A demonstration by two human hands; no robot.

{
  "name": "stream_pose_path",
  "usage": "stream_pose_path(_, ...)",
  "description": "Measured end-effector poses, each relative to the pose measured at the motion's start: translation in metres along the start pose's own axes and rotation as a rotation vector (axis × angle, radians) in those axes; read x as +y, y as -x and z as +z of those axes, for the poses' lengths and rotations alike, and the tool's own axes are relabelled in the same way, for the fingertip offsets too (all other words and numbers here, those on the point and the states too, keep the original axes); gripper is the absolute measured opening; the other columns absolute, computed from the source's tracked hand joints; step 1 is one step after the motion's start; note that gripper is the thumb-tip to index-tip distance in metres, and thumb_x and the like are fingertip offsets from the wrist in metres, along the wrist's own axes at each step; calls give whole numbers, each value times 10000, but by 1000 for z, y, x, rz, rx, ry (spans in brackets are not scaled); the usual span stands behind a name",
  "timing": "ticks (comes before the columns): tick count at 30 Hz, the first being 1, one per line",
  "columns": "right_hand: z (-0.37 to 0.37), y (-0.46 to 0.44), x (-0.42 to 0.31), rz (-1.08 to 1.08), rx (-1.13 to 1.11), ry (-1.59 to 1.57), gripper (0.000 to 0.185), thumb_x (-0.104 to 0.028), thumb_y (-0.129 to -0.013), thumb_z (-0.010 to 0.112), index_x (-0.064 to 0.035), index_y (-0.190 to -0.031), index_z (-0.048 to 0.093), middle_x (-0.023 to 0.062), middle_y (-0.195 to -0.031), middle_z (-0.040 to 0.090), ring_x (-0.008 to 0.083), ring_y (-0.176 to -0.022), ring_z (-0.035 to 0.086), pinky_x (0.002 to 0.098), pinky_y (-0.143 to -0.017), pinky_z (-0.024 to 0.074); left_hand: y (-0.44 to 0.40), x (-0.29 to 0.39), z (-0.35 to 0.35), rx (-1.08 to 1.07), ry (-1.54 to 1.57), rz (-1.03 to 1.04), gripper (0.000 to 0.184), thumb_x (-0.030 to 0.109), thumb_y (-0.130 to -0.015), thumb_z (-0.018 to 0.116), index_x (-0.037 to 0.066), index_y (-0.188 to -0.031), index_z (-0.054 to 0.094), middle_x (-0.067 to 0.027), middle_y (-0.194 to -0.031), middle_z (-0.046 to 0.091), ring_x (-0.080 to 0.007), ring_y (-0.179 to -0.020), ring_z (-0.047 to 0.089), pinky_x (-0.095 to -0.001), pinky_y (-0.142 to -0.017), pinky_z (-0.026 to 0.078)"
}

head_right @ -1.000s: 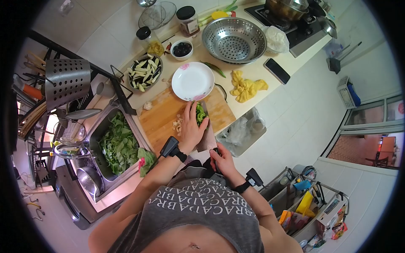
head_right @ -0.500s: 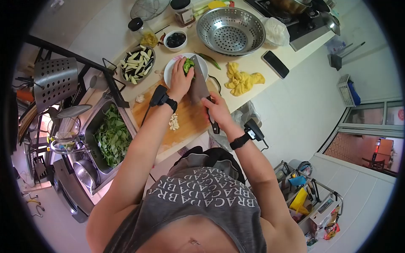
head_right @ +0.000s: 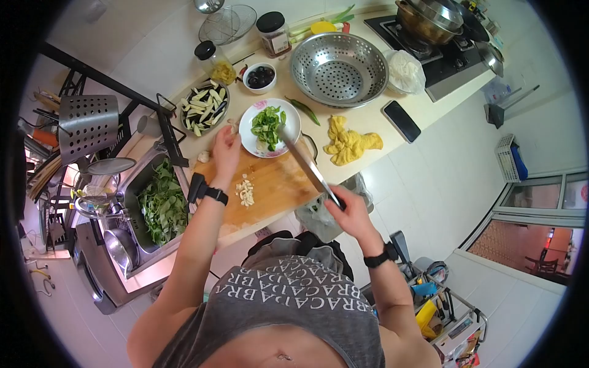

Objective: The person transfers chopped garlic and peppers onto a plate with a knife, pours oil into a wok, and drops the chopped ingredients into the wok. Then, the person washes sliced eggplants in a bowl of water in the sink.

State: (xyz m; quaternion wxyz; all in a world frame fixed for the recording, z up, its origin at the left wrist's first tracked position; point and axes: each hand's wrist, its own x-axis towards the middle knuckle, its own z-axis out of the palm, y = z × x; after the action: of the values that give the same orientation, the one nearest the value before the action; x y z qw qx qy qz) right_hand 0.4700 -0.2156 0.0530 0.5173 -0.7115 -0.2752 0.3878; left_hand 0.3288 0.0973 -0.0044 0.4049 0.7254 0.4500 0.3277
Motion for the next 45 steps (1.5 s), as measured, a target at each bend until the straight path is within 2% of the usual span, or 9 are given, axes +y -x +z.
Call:
stream_pose_path(2,-8,7,5,-540,-45,508,325,-109,-808,629,-95,-1132,604,64,-726,554,201,-635,599,300,-550,473,-11,-52,-7,-131,-20,-52,425,142,-842,604,-10,-1222,488,-153,-1113,590,-255,-943,600,-328,-819,478)
stream_pose_path(10,-1,-15,26,-592,-212,983,424,-137,-732,673,-199,-1148,614,33,-845,573,231,-789,592,356,-698,476,-16,-28,3,-418,359,-435,328,75,-876,526,-42,-1179,477,-151,-941,626,-182,-620,648,-265,-536,539)
stream_pose_path(16,37,-44,32,-577,-130,992,431,-128,-735,672,-219,-1152,613,10,-986,579,229,-915,515,323,-832,430,-25,-27,5,-510,359,-496,361,23,-855,463,-19,-1213,433,-122,-931,606,-187,-633,643,-272,-569,562)
stream_pose_path(24,54,-33,33,-516,5,971,398,-83,-757,641,-221,-1130,629,20,-1006,571,233,-935,517,341,-850,423,-31,-42,10,-534,294,-416,349,-16,-842,469,-27,-1186,412,-133,-959,600,-200,-669,647,-273,-576,571)
stream_pose_path(33,67,-54,36,-473,-5,967,402,-54,-739,600,-206,-1110,631,40,-1064,581,258,-969,523,360,-868,428,10,-19,-21,-391,660,-243,379,-31,-830,462,-44,-1203,398,-156,-1029,591,-192,-735,632,-274,-514,545)
stream_pose_path(39,70,-42,25,-598,178,768,323,-208,-712,684,-132,-1022,639,94,-924,580,310,-942,547,399,-821,449,64,31,-55,-441,742,-245,399,-13,-801,463,-8,-1200,452,-101,-1037,598,-164,-783,623,-262,-530,528)
stream_pose_path(42,49,0,13,-456,246,647,304,-199,-766,672,-99,-1050,633,88,-889,598,253,-862,588,366,-764,477,97,43,-60,-531,673,-253,408,-11,-788,434,-13,-1195,445,-99,-999,602,-152,-733,621,-254,-502,515)
stream_pose_path(44,23,26,21,-104,86,37,293,-228,-849,634,-71,-1096,619,61,-864,627,162,-793,598,300,-719,488,122,55,-46,-474,716,-269,384,-22,-771,449,-25,-1155,444,-101,-938,607,-154,-661,617,-244,-463,508)
stream_pose_path(45,9,40,31,-112,93,39,293,-228,-849,634,-71,-1096,619,61,-864,627,162,-793,598,300,-719,488,131,53,-36,-469,703,-269,389,-24,-767,449,-27,-1156,440,-104,-928,610,-156,-657,619,-246,-461,508)
